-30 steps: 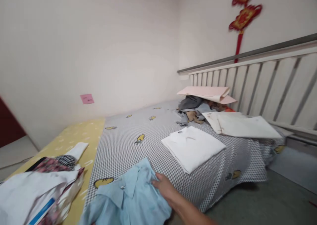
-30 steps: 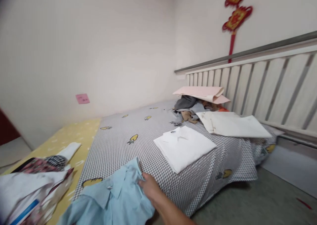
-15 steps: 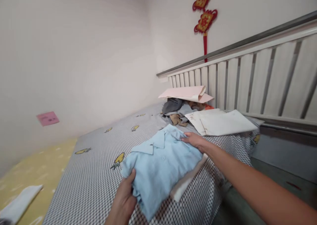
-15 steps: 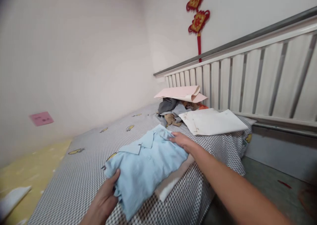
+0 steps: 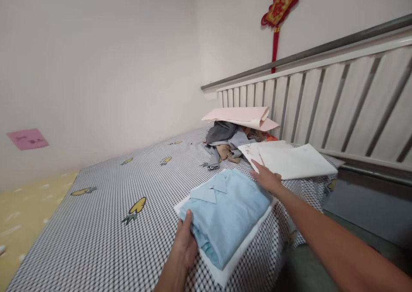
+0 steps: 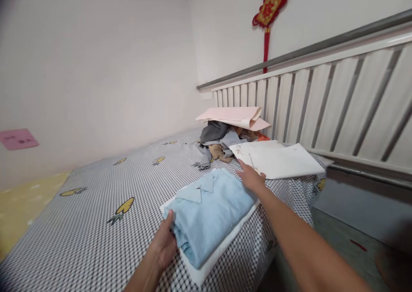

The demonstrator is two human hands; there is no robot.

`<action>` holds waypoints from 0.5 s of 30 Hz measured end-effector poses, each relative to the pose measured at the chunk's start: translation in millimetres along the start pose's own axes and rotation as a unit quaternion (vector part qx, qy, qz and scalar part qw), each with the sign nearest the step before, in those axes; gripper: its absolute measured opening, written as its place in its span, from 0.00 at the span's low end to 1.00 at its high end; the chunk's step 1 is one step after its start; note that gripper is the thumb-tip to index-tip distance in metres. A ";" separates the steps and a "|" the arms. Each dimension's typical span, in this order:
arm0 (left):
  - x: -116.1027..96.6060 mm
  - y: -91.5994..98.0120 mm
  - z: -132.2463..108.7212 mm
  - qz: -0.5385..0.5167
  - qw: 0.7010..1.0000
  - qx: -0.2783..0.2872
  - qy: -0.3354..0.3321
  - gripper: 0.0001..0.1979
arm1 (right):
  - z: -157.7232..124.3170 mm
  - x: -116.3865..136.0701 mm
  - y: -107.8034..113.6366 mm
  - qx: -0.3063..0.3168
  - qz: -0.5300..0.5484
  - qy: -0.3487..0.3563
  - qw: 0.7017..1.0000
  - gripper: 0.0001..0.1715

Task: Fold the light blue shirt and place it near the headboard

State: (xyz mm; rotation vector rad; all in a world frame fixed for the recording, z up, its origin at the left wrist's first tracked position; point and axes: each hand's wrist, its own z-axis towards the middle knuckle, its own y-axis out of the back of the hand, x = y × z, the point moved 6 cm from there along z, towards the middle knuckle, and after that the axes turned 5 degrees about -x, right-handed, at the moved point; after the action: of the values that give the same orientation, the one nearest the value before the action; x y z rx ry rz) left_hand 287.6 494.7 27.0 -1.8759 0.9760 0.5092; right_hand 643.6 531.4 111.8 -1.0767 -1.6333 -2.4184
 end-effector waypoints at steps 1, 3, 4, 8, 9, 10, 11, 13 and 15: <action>-0.9 2.2 0.6 -0.001 1.000 -0.006 -0.013 0.27 | -4.3 1.6 1.2 -0.030 -0.022 -0.002 0.999 0.35; -2.5 5.4 0.7 0.007 0.999 -0.036 -0.041 0.30 | -18.8 11.3 3.9 -0.088 -0.059 0.007 0.994 0.34; -2.8 7.4 0.5 0.019 0.996 -0.063 -0.052 0.34 | -29.4 20.2 3.3 -0.106 -0.072 0.028 0.991 0.33; -1.8 17.4 -4.5 0.067 0.984 -0.151 -0.073 0.49 | -92.7 68.1 -20.0 -0.075 -0.074 0.171 0.980 0.29; -1.2 22.7 -7.3 0.073 0.982 -0.157 -0.079 0.50 | -110.6 80.0 -29.2 -0.064 -0.071 0.208 0.973 0.29; -0.8 31.2 -11.3 0.073 0.980 -0.160 -0.095 0.50 | -127.7 91.2 -39.4 -0.054 -0.067 0.246 0.965 0.29; 0.2 44.1 -16.7 0.070 0.977 -0.163 -0.115 0.49 | -143.3 101.2 -50.3 -0.045 -0.063 0.285 0.956 0.29; 5.9 83.9 -31.9 0.044 0.975 -0.158 -0.153 0.43 | -168.8 115.6 -73.8 -0.016 -0.051 0.353 0.934 0.29; 18.3 141.1 -54.5 -0.003 0.975 -0.140 -0.171 0.35 | -185.5 119.7 -92.1 0.002 -0.030 0.381 0.924 0.26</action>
State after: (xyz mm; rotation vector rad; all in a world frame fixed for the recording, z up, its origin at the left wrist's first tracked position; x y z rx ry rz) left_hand 182.9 403.9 -36.1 -1.9488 0.6944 0.9729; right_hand 420.2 459.9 65.2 -0.0231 -1.3788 -2.3857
